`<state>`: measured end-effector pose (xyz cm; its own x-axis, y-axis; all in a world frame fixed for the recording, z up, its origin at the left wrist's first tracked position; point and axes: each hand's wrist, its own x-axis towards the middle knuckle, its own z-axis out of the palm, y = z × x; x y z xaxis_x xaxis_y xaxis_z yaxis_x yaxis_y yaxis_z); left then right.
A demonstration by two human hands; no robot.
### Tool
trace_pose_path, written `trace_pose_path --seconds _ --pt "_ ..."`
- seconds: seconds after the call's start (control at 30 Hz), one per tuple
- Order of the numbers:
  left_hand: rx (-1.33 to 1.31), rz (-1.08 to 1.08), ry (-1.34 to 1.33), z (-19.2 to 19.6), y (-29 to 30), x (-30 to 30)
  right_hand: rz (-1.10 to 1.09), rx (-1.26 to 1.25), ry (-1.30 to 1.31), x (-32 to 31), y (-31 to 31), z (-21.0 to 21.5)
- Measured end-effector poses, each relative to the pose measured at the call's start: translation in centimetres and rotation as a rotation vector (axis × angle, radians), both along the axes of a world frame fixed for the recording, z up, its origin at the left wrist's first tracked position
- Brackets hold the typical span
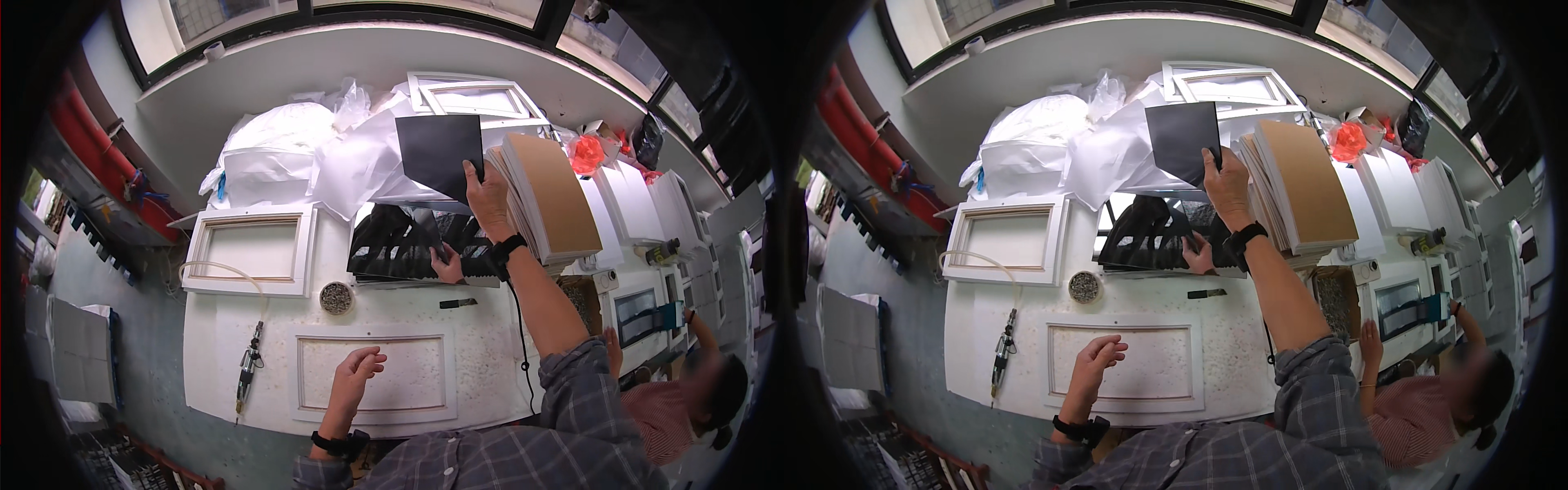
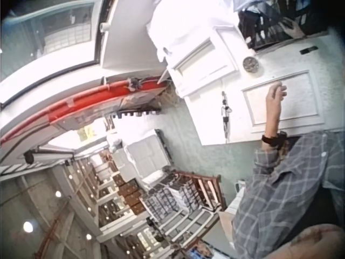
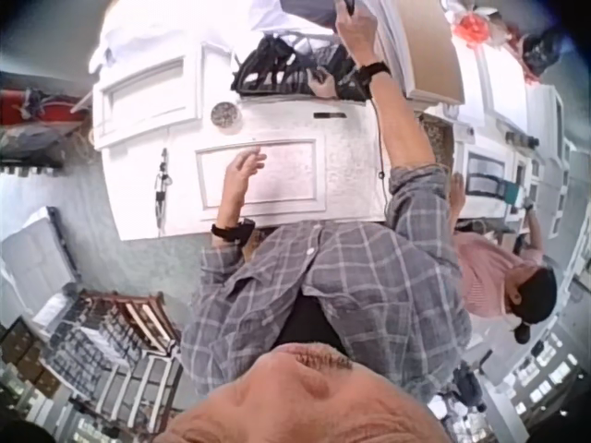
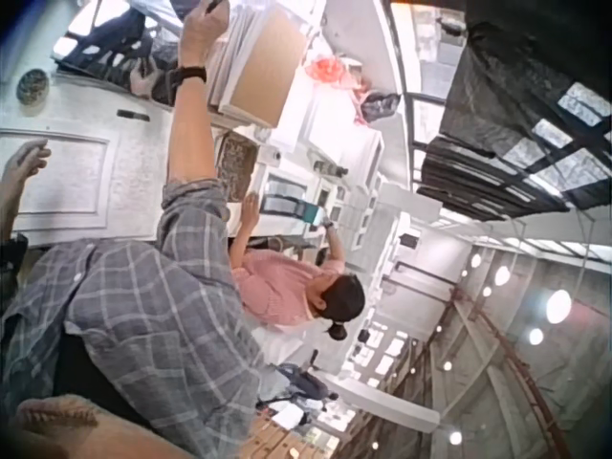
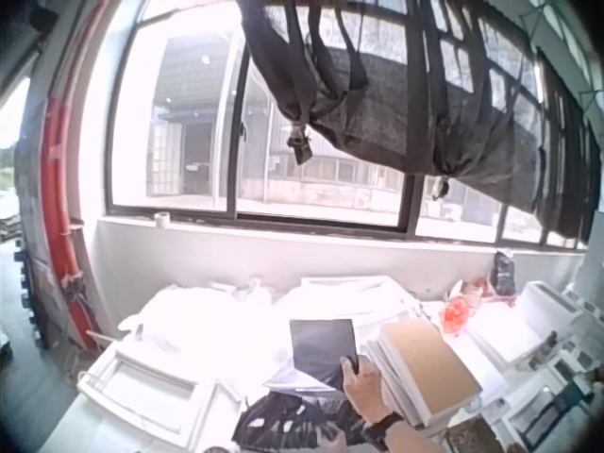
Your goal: The person uses a pneumatic screwdriver to fasten screws into a white rectangular frame on a workbench. After securing the frame, they pick up a black mesh screen and place it into the frame's recess. The person then handles a small blue container of fasteners and places it on the workbench.
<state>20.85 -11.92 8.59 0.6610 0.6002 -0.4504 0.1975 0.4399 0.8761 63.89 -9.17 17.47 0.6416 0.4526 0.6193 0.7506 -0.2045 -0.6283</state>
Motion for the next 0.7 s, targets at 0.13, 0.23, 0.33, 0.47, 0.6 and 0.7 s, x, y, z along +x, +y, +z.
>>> trace_pose_path --seconds 0.13,0.23,0.33,0.47,0.6,0.7 --pt "0.013 -0.023 0.002 -0.4 -0.5 -0.6 0.028 -0.033 -0.091 1.9 3.3 -0.8" --pt "0.022 -0.041 0.024 0.0 -0.9 -0.7 0.011 -0.068 -0.071 2.6 3.2 -0.2" --pt "0.043 -0.008 0.031 0.6 -1.4 -1.6 -0.005 -0.070 -0.078 2.2 2.0 2.6" --pt "0.112 0.090 0.087 1.3 -2.5 -4.7 0.031 0.123 -0.056 -2.4 -3.0 8.1" --pt "0.246 0.341 0.114 -0.5 -2.7 -9.3 0.166 0.441 0.303 -7.3 -13.0 9.4" --pt "0.619 0.607 0.406 -2.9 -2.4 -14.4 0.138 0.473 0.752 -11.8 -19.1 6.7"
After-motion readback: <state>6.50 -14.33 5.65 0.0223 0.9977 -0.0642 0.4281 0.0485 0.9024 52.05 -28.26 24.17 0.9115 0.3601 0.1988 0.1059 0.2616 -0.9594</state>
